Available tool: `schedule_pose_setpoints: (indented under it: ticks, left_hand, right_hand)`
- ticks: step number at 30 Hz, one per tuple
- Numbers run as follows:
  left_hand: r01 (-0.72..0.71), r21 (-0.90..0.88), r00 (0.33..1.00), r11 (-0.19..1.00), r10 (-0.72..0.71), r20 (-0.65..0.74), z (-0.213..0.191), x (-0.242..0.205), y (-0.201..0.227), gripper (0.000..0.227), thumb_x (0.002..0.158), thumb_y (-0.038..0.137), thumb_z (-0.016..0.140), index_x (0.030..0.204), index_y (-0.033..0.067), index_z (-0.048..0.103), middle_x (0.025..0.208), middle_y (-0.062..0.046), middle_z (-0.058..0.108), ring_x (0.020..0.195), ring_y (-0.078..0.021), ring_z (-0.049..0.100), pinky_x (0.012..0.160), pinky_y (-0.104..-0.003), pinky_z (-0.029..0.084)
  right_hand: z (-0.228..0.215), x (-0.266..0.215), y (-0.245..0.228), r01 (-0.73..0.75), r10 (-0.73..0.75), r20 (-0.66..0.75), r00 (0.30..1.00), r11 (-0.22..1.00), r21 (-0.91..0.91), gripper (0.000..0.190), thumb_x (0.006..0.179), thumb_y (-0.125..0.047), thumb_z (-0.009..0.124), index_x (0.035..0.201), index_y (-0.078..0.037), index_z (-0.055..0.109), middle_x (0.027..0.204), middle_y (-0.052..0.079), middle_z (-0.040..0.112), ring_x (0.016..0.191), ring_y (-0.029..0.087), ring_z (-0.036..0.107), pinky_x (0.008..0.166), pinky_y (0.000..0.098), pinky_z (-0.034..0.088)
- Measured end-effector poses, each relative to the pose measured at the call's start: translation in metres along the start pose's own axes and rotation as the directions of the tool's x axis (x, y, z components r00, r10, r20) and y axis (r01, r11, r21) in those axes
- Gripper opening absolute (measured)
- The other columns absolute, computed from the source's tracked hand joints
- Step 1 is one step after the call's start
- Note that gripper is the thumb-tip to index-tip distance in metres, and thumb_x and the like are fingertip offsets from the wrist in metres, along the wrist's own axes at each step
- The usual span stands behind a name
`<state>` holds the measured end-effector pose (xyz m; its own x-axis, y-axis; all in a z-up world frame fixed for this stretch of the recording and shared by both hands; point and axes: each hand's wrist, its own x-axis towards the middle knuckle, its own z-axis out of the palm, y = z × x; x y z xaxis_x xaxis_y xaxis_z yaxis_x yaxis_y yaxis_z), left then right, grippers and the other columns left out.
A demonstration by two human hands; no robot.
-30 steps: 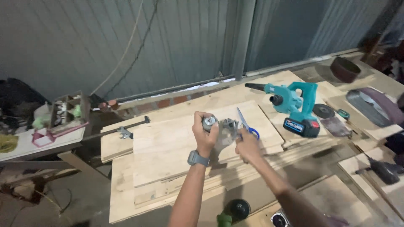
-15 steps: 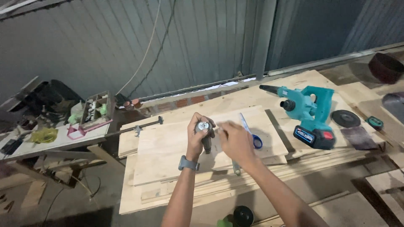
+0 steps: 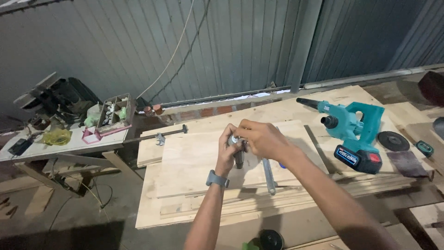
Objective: The person assembles a small mechanical component on a wooden workbench. They use a screwdriver to tighten a screw, then use scissors to trim a small piece of material. Finally, they use a wrench to tighten a nut on the assembly.
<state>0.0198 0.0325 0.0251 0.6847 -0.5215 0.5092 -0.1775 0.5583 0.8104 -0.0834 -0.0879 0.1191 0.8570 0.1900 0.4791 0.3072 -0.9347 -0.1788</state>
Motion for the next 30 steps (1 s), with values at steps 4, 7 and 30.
schedule_pose_setpoints:
  ticks: [4, 7, 30]
  left_hand:
    - [-0.023, -0.009, 1.000, 1.000, 0.023, 0.015, 0.002, -0.001, 0.004, 0.031, 0.076, 0.027, 0.069, 0.092, 0.0066, 0.052, 0.067, -0.003, 0.056, 0.060, -0.0158, 0.066, 0.053, -0.030, 0.056]
    - [-0.028, -0.022, 1.000, 0.999, 0.028, 0.015, 0.005, -0.002, 0.004, 0.031, 0.078, 0.028, 0.068, 0.092, 0.0062, 0.051, 0.070, -0.001, 0.052, 0.064, -0.0136, 0.064, 0.054, -0.029, 0.055]
    - [-0.060, -0.001, 0.997, 0.998, 0.060, -0.053, -0.008, 0.004, -0.037, 0.039, 0.082, 0.042, 0.068, 0.097, 0.0072, 0.057, 0.076, 0.000, 0.055, 0.066, -0.0070, 0.059, 0.051, -0.024, 0.047]
  right_hand:
    - [-0.003, 0.003, 0.002, -0.012, 0.014, 0.070, 0.997, 1.000, -0.026, 0.015, 0.097, -0.012, 0.062, 0.110, -0.012, 0.068, 0.098, 0.003, 0.067, 0.085, 0.027, 0.072, 0.076, 0.0389, 0.064]
    - [0.001, 0.004, 0.006, 0.019, -0.011, 0.062, 0.998, 0.991, -0.133, 0.005, 0.099, -0.016, 0.061, 0.100, -0.013, 0.065, 0.097, 0.000, 0.064, 0.079, 0.024, 0.070, 0.072, 0.0362, 0.064]
    - [0.044, 0.001, 0.001, -0.175, 0.157, -0.084, 0.984, 0.939, -0.295, 0.007, 0.097, -0.012, 0.056, 0.091, -0.008, 0.059, 0.084, 0.006, 0.057, 0.074, 0.025, 0.063, 0.055, 0.0341, 0.056]
